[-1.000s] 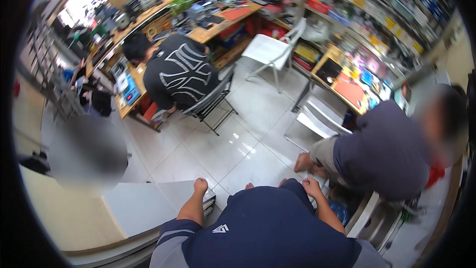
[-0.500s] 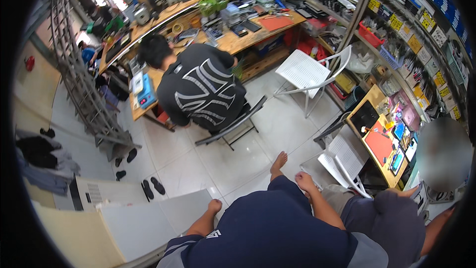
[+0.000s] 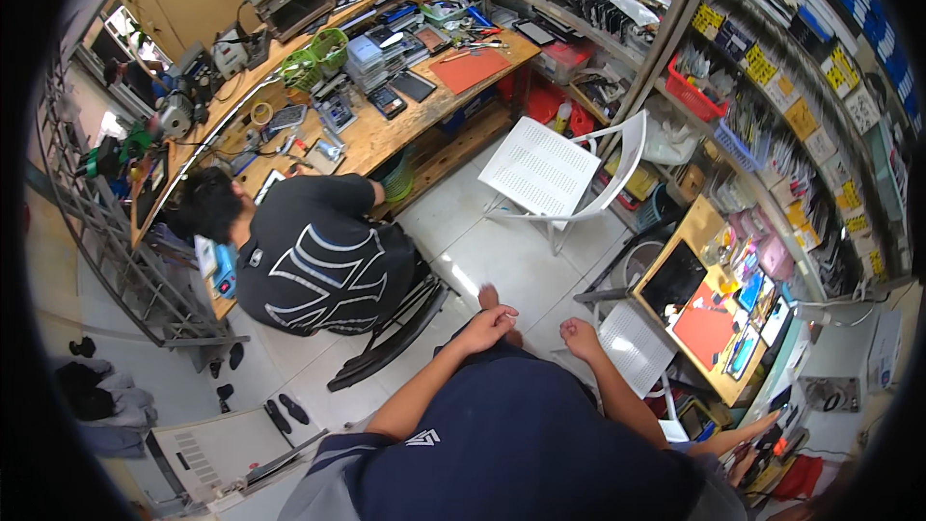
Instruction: The person handles a smartphone with yellow grid tape, moves to a sink area, returns to the workbench, and manipulates small components and a phone chassis. They use a pencil and other tools to adjust parts on the workbench.
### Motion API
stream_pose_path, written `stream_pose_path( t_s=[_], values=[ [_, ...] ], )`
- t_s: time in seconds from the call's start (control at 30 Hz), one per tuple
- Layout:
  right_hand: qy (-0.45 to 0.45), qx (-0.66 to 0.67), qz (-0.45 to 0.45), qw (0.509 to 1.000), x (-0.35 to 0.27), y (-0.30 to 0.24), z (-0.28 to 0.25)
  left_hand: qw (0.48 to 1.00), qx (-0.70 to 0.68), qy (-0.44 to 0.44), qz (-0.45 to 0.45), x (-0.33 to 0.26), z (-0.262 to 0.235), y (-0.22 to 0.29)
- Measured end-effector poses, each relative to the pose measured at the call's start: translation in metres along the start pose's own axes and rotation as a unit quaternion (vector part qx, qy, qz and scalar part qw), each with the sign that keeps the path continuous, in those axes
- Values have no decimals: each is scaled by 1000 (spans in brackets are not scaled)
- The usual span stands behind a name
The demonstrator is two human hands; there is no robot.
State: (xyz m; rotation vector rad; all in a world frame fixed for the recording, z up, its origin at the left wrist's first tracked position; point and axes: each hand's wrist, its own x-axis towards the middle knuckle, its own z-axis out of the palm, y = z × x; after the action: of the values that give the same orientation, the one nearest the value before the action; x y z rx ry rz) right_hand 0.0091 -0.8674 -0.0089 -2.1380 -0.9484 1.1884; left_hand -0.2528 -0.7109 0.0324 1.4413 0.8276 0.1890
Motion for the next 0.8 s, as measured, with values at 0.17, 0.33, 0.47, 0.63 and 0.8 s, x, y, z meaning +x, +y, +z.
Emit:
stream_pose_path(
  t_s=[0.17, 0.33, 0.47, 0.63, 0.8],
  values=[
    [-6, 8, 36, 999, 34, 12, -44, 997, 28, 65, 6, 88, -40, 16],
    [16, -35, 82, 996, 96, -18, -97, 954, -126, 252, -99, 182, -86, -52],
    [-14, -85, -13, 996, 174, -79, -141, 861, -40, 320, -393, 193, -105, -104],
    [-16, 28, -30, 999, 306, -149, -171, 881, 14, 278, -383, 169, -127, -111],
    [-211, -153, 12, 965, 374, -185, -176, 835, -154, 418, -323, 154, -151, -88]
  ],
)
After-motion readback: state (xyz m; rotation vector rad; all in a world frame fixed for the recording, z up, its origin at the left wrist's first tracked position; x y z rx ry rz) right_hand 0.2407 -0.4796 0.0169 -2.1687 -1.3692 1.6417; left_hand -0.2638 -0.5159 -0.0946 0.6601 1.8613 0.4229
